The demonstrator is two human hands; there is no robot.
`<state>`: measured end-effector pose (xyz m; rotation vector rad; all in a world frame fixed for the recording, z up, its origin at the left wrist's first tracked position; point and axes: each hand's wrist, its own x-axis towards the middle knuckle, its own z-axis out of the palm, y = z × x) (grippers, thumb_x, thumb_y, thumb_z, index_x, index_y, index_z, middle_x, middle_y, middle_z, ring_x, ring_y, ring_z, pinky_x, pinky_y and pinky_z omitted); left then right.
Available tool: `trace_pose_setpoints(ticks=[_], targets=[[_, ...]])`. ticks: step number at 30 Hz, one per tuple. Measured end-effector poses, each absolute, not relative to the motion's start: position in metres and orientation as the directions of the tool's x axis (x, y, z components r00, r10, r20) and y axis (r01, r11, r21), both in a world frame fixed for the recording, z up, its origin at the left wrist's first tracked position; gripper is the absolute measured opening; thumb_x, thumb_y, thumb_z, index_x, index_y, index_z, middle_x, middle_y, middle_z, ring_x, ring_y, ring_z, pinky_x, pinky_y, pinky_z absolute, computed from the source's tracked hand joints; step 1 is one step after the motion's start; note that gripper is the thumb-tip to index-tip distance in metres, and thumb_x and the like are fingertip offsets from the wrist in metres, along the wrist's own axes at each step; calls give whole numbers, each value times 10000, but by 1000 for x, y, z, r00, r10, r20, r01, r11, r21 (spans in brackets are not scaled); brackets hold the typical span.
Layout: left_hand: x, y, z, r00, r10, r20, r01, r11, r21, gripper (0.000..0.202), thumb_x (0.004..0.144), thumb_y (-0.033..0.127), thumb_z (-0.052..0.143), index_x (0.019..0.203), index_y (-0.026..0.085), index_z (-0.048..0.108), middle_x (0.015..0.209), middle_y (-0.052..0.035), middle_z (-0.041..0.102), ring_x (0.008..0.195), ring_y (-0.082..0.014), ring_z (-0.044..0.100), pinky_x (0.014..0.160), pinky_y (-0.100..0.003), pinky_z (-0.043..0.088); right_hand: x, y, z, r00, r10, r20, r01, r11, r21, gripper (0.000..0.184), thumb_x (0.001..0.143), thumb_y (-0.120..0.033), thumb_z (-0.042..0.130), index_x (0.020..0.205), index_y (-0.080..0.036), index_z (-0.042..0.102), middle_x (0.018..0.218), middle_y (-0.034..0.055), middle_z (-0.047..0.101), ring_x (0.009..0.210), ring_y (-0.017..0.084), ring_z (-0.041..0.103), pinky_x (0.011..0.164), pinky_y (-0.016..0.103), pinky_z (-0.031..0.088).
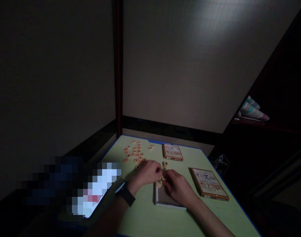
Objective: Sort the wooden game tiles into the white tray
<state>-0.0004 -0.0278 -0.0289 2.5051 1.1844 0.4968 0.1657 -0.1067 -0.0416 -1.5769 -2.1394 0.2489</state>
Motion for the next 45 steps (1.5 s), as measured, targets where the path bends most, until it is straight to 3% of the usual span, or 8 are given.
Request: trace_pose_setpoints(ticks=[5, 9, 13, 16, 18, 28, 38, 45], targets=[[-2, -34, -16, 541, 800, 258, 702, -599, 385, 224, 853, 235, 487, 814, 206, 706, 881, -54, 724, 786, -184, 655, 709, -264, 469, 171, -113, -33, -195, 926, 322, 847, 325, -421, 40, 850, -196, 528, 886, -212, 522, 833, 40, 621, 723, 186, 586, 642, 264, 413], [-1, -37, -16, 492, 737, 463, 687, -655, 314, 205, 848, 245, 481, 758, 193, 658, 786, -54, 673, 712, -179, 621, 680, -281, 459, 182, -108, -30, -87, 910, 405, 853, 278, -443, 86, 884, -268, 499, 910, -203, 549, 737, 22, 625, 644, 177, 577, 614, 264, 413], [5, -50, -22, 469, 435, 769, 525, -837, 153, 163, 789, 209, 475, 656, 187, 566, 630, -37, 565, 622, -164, 553, 603, -280, 425, 188, -76, -18, -43, 895, 444, 855, 262, -447, 145, 884, -265, 488, 960, -184, 582, 714, 17, 640, 629, 168, 582, 606, 254, 418], [13, -64, -28, 443, 197, 875, 383, -924, 14, 128, 705, 198, 492, 577, 200, 504, 541, -13, 473, 534, -149, 478, 522, -281, 374, 178, -34, -2, -162, 918, 363, 899, 289, -329, 168, 832, -170, 515, 945, -166, 638, 780, 45, 684, 700, 172, 613, 650, 251, 428], [18, -71, -31, 430, 114, 895, 321, -947, -33, 107, 652, 193, 509, 548, 205, 486, 501, 1, 436, 489, -138, 441, 494, -281, 352, 164, -2, 6, -226, 948, 225, 949, 266, -169, 264, 842, -123, 489, 1042, -161, 656, 893, 76, 713, 792, 178, 638, 715, 251, 441], [25, -68, -36, 421, 123, 899, 339, -940, -30, 122, 626, 250, 532, 516, 211, 498, 425, 20, 398, 382, -125, 392, 413, -288, 324, 114, 83, -17, -251, 968, 18, 968, 250, 12, 215, 889, -203, 521, 1024, -161, 683, 1104, 179, 663, 926, 256, 678, 790, 329, 492], [30, -70, -43, 513, 142, 847, 326, -944, -40, 111, 654, 261, 540, 558, 205, 545, 432, 15, 422, 406, -133, 417, 430, -293, 349, 116, 88, -16, -307, 952, -11, 951, 308, 14, 231, 868, -163, 508, 931, -136, 729, 1006, 172, 704, 929, 241, 661, 797, 288, 477], [31, -69, -42, 482, 128, 867, 331, -943, -45, 134, 657, 264, 536, 536, 207, 525, 439, 12, 419, 405, -135, 417, 420, -295, 336, 118, 87, -14, -394, 919, -10, 917, 392, -70, 284, 765, -87, 571, 939, -202, 765, 934, 49, 755, 922, 196, 666, 797, 225, 462]])
